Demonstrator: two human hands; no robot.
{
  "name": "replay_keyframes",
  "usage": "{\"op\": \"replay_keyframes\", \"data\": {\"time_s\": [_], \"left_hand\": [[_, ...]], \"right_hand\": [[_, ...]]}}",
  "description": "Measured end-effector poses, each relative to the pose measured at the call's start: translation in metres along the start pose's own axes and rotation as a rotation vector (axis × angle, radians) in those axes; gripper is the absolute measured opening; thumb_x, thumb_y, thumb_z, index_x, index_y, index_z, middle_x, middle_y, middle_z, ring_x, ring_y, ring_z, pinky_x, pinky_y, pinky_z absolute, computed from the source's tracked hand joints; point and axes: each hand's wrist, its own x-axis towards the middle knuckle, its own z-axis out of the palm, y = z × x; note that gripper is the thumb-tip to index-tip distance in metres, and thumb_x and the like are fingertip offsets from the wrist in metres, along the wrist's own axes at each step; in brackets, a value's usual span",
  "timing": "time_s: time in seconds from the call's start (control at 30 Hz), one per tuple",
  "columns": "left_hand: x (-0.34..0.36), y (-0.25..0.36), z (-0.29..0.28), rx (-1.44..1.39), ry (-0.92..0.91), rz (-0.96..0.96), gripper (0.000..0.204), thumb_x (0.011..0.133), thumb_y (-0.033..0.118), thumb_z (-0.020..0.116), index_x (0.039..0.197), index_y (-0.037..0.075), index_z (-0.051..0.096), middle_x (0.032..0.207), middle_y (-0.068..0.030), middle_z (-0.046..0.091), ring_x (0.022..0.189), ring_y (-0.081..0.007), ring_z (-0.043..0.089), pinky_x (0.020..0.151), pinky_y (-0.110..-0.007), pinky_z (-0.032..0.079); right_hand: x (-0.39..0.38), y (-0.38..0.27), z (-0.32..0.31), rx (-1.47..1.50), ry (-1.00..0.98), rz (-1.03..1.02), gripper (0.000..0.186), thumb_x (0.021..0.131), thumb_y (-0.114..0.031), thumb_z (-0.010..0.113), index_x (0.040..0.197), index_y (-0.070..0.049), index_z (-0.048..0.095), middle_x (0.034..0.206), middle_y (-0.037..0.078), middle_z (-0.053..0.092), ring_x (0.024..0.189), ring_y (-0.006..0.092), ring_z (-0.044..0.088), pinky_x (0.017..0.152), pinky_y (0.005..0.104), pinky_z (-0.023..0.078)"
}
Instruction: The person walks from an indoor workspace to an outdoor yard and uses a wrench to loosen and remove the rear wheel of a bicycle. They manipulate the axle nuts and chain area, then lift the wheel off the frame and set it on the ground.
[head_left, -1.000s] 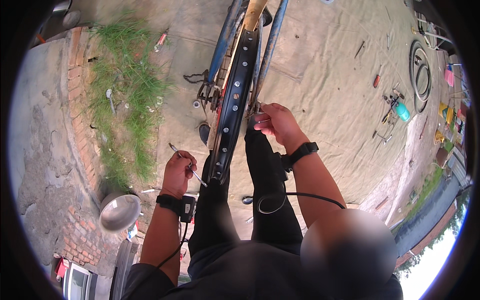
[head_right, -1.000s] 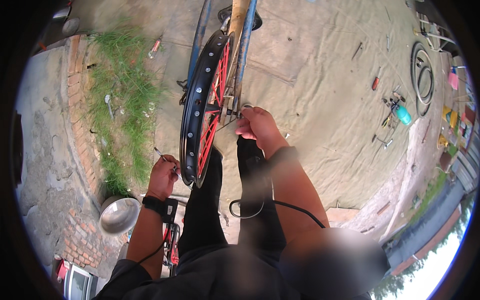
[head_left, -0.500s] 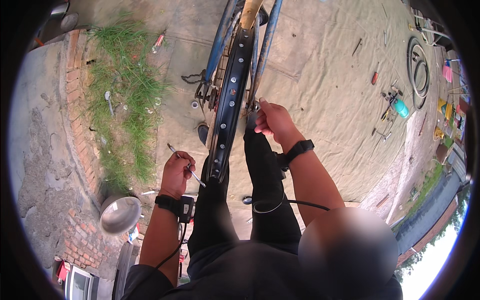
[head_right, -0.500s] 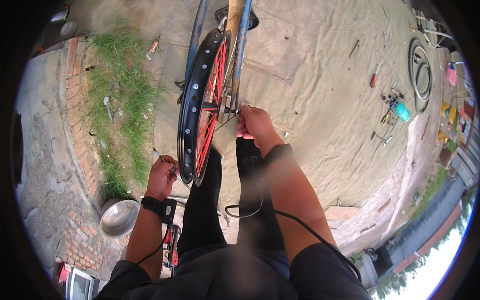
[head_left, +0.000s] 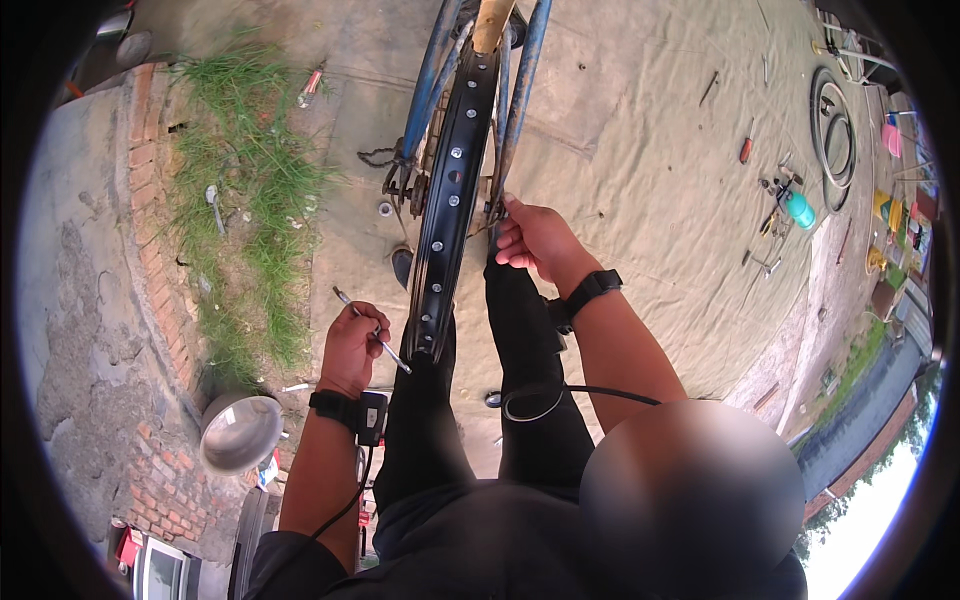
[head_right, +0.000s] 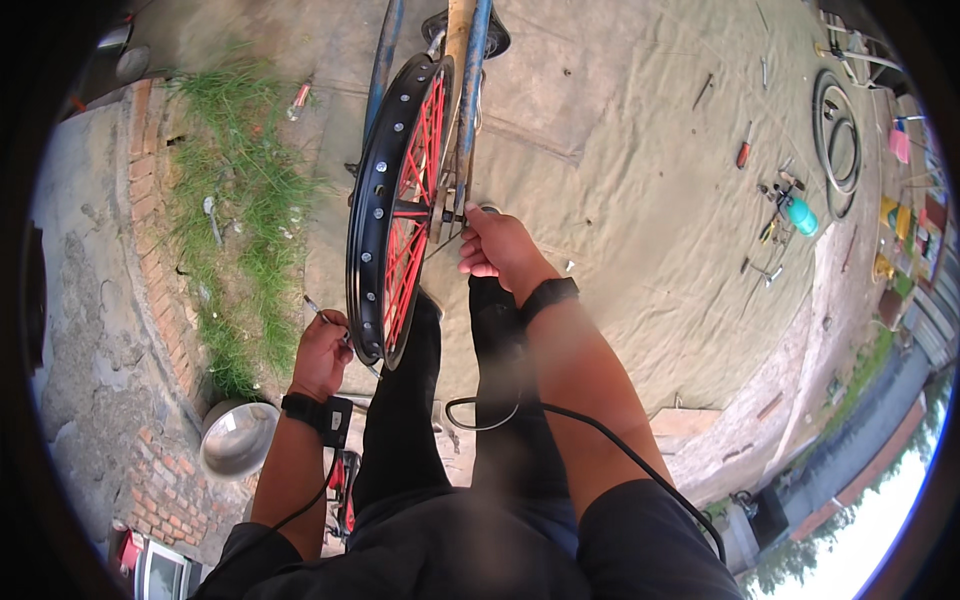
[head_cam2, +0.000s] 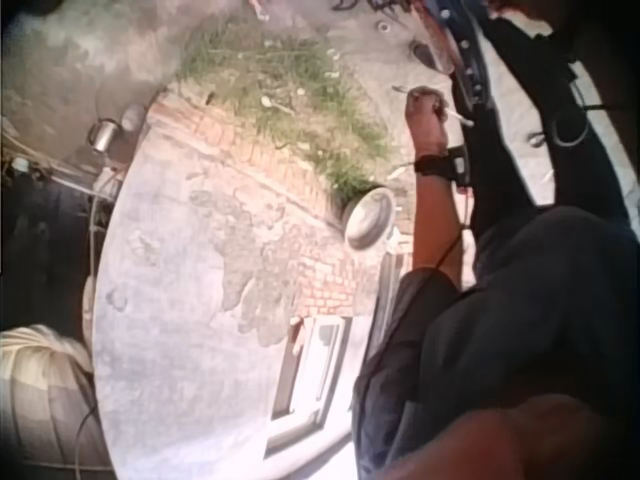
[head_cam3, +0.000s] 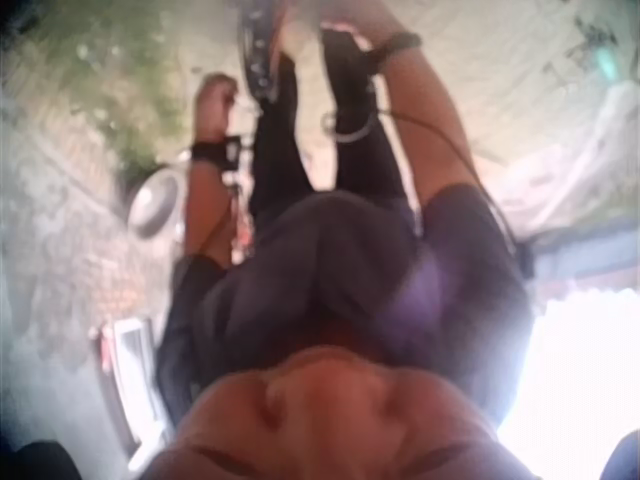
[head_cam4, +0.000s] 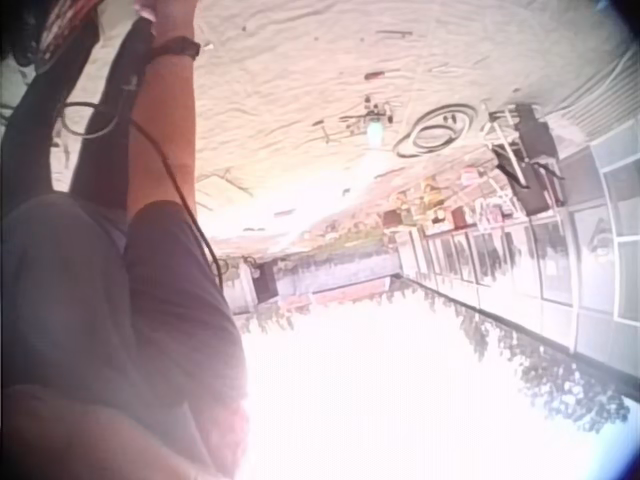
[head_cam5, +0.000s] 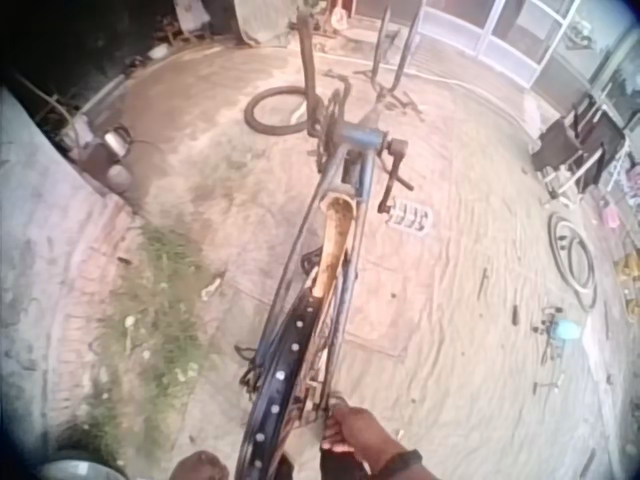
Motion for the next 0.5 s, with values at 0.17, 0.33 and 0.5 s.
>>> {"op": "replay_keyframes", "data": {"time_s": [0.17,0.33,0.5], "left_hand": [[0.0,0.002,-0.001,0.006,0.006,-0.001,0.009,0.089,0.001,0.053,0.095,0.007,0.056,0.085,-0.0078,0.065,0.067,-0.0132,0.059,0.05,-0.022,0.039],[0.001,0.005,0.0,-0.01,-0.012,0.011,0.009,0.09,0.001,0.053,0.096,0.007,0.056,0.086,-0.0079,0.065,0.068,-0.0136,0.06,0.05,-0.022,0.04],[0.003,0.006,-0.002,-0.004,-0.008,0.009,0.009,0.089,0.002,0.053,0.096,0.007,0.056,0.086,-0.0079,0.065,0.068,-0.0138,0.06,0.05,-0.022,0.04]], "right_hand": [[-0.004,0.006,0.0,0.135,-0.045,-0.062,0.041,0.104,-0.045,0.055,0.095,-0.005,0.06,0.074,0.006,0.063,0.06,0.0208,0.069,0.048,0.0288,0.053],[0.0,0.003,-0.003,0.058,-0.043,0.034,0.038,0.104,-0.043,0.054,0.097,-0.006,0.06,0.074,0.004,0.063,0.062,0.0211,0.07,0.049,0.0297,0.052],[-0.004,0.009,-0.001,0.148,-0.046,-0.026,0.043,0.104,-0.048,0.052,0.094,-0.006,0.059,0.074,0.005,0.062,0.062,0.0218,0.069,0.05,0.0297,0.051]]}}
